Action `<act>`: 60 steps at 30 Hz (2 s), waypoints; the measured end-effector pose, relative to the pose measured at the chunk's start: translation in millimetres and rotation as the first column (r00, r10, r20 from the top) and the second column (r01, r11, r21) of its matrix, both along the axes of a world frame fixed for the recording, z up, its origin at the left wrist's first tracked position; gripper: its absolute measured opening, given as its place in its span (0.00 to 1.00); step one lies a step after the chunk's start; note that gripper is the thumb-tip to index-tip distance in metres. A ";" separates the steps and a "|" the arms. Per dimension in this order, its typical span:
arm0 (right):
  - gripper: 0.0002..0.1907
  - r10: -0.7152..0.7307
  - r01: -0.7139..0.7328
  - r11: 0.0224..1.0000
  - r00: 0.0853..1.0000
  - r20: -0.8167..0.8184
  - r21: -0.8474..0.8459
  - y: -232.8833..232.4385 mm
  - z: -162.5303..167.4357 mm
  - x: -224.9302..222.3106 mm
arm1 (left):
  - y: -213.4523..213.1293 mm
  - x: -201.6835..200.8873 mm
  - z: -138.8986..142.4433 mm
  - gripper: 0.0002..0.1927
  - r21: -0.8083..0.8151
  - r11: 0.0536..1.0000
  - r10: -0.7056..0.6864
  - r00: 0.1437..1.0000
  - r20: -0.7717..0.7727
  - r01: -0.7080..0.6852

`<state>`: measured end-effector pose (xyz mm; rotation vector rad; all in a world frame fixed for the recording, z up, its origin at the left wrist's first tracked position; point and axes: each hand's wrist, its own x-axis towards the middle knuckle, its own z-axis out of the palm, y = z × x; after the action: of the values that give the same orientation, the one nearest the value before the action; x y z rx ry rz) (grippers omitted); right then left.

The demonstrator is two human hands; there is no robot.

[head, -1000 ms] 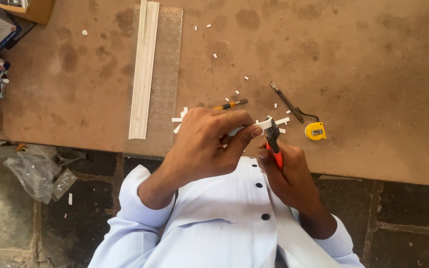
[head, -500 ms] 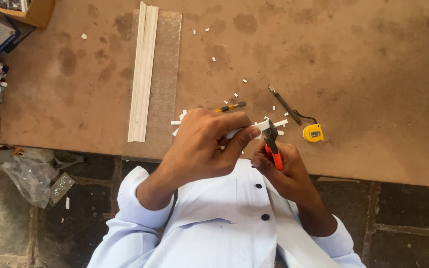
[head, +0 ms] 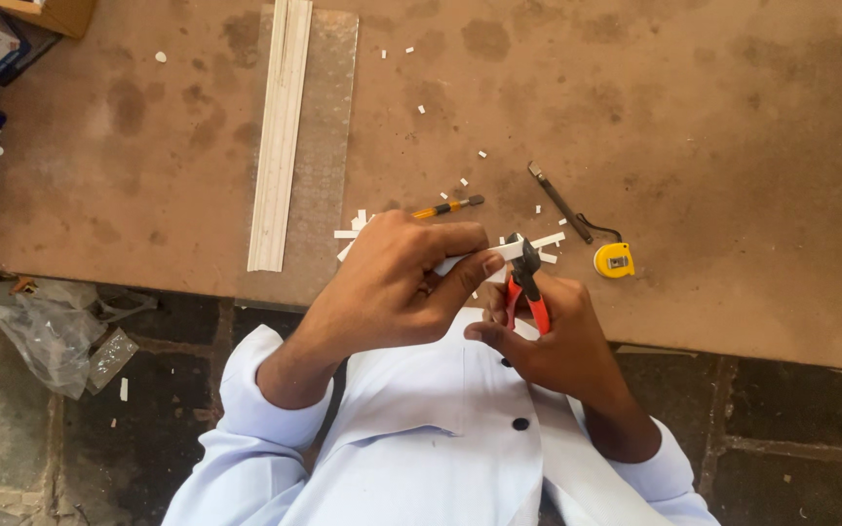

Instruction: The person repeatedly picks up short white plastic strips and uses red-handled pliers to trim small pieces from their ends. The trimmed pieces accumulate on the workbench. The person handles the strips one at a time and places the trimmed pieces back on the table.

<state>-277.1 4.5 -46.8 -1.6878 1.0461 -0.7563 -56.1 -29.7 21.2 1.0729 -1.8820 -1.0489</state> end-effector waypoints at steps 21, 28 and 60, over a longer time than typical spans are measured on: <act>0.17 -0.445 0.396 0.892 0.853 0.273 0.216 -4.2 16.5 -17.0 | 5.7 17.0 -53.5 0.14 0.424 0.905 0.232 0.866 -0.442 -0.026; 0.14 -0.414 0.267 0.904 0.744 0.524 0.335 4.5 -15.4 -34.5 | -3.2 37.5 -127.4 0.13 0.247 0.816 0.546 0.837 -0.030 -0.523; 0.15 -0.752 0.646 0.659 0.589 0.298 0.385 67.3 -54.1 -103.9 | 28.3 13.6 -249.7 0.31 -0.187 0.763 0.626 0.633 0.455 -0.619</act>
<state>-380.9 71.7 -101.0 -0.7690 1.4201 -1.3878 -42.6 -1.4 -228.5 1.9511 -1.6348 -0.3570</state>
